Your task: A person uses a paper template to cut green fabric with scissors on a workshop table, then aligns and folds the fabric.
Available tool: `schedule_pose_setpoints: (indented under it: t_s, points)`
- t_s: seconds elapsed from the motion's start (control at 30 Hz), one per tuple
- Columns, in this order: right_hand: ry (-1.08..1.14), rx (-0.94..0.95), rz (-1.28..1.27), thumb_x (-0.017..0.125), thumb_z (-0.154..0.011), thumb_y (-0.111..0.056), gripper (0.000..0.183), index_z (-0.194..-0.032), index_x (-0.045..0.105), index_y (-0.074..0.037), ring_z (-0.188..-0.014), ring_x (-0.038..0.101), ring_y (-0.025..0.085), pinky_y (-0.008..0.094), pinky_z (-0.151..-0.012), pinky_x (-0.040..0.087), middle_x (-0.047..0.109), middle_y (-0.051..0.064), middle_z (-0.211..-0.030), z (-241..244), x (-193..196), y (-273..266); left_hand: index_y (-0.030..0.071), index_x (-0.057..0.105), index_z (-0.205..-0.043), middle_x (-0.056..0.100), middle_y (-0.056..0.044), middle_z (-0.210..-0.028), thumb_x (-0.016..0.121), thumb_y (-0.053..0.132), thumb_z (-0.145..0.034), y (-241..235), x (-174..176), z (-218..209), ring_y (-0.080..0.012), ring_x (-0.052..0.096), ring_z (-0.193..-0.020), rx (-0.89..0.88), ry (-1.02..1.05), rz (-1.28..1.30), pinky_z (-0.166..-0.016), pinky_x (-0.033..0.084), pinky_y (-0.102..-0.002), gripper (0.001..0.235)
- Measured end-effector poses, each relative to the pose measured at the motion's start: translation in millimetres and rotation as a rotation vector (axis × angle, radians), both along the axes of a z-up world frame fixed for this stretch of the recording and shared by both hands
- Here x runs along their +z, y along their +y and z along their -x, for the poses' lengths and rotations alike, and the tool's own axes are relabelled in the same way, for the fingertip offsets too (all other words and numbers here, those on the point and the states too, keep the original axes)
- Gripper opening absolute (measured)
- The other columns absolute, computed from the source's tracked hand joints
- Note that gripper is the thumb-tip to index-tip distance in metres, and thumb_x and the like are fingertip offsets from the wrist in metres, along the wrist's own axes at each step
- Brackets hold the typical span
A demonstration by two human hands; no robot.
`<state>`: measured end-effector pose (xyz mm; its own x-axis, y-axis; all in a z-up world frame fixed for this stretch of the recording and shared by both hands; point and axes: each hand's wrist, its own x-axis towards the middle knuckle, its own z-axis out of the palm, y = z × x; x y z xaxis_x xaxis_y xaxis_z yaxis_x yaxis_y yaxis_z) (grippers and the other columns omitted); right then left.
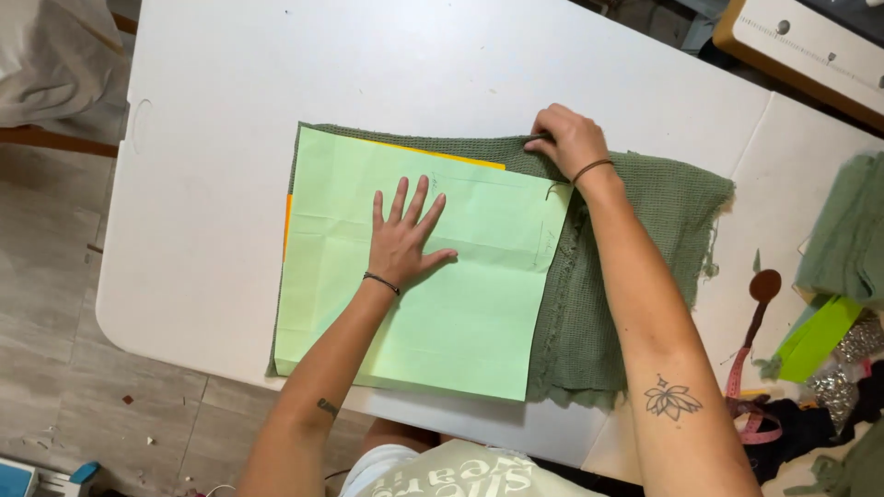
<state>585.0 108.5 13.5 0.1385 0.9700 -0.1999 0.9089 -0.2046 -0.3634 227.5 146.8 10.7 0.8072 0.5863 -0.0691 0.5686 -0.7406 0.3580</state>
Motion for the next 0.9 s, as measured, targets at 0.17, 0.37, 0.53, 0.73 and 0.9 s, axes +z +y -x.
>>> schedule_pose_setpoints:
  t_s: [0.17, 0.37, 0.53, 0.73, 0.9]
  points:
    - [0.056, -0.132, -0.040, 0.083, -0.087, -0.043, 0.031, -0.101, 0.066, -0.022, -0.103, 0.069, 0.031, 0.049, -0.088, 0.055, 0.066, 0.000, -0.100, -14, 9, -7, 0.037, 0.032, -0.160, 0.017, -0.001, -0.172, 0.033, 0.092, -0.084, 6, -11, 0, -0.0295, 0.009, -0.158, 0.031, -0.026, -0.026, -0.123, 0.001, -0.063, 0.094]
    - [-0.118, -0.206, 0.307, 0.078, -0.084, -0.061, 0.048, -0.111, 0.074, -0.021, -0.105, 0.072, 0.034, 0.045, -0.107, 0.040, 0.078, 0.013, -0.095, -68, 12, -63, 0.010, 0.058, -0.144, 0.047, -0.018, -0.152, 0.074, 0.028, -0.095, 89, -8, 31, -0.0397, 0.046, -0.139, 0.386, -0.291, -0.178, -0.108, 0.036, -0.056, 0.055]
    - [0.138, -0.395, 0.043, 0.089, -0.085, -0.044, 0.039, -0.108, 0.072, -0.018, -0.103, 0.070, 0.034, 0.044, -0.092, 0.051, 0.075, 0.007, -0.100, -83, -20, -87, 0.030, 0.062, -0.112, 0.056, 0.014, -0.083, 0.079, 0.059, -0.092, 169, -72, 79, -0.0160, 0.064, -0.087, 0.971, -0.154, -0.116, -0.078, 0.049, -0.042, 0.039]
    - [-0.273, -0.368, -0.479, 0.070, -0.103, -0.023, 0.028, -0.127, 0.059, -0.013, -0.128, 0.045, 0.030, 0.049, -0.103, 0.037, 0.050, 0.008, -0.133, 28, 3, -104, 0.027, 0.077, -0.092, 0.068, 0.008, -0.072, 0.084, 0.058, -0.089, 206, -117, 99, -0.0212, 0.071, -0.070, 0.942, -0.144, 0.513, -0.061, 0.056, -0.038, 0.032]
    - [-0.074, -0.507, -0.394, 0.042, -0.113, -0.026, 0.038, -0.144, 0.051, -0.005, -0.140, 0.045, 0.033, 0.046, -0.113, 0.039, 0.050, 0.015, -0.146, 119, 0, -156, 0.022, 0.073, -0.100, 0.067, 0.008, -0.086, 0.080, 0.032, -0.100, 209, -62, 85, -0.0104, 0.065, -0.088, 0.907, -0.504, 0.461, -0.086, 0.051, -0.035, 0.013]
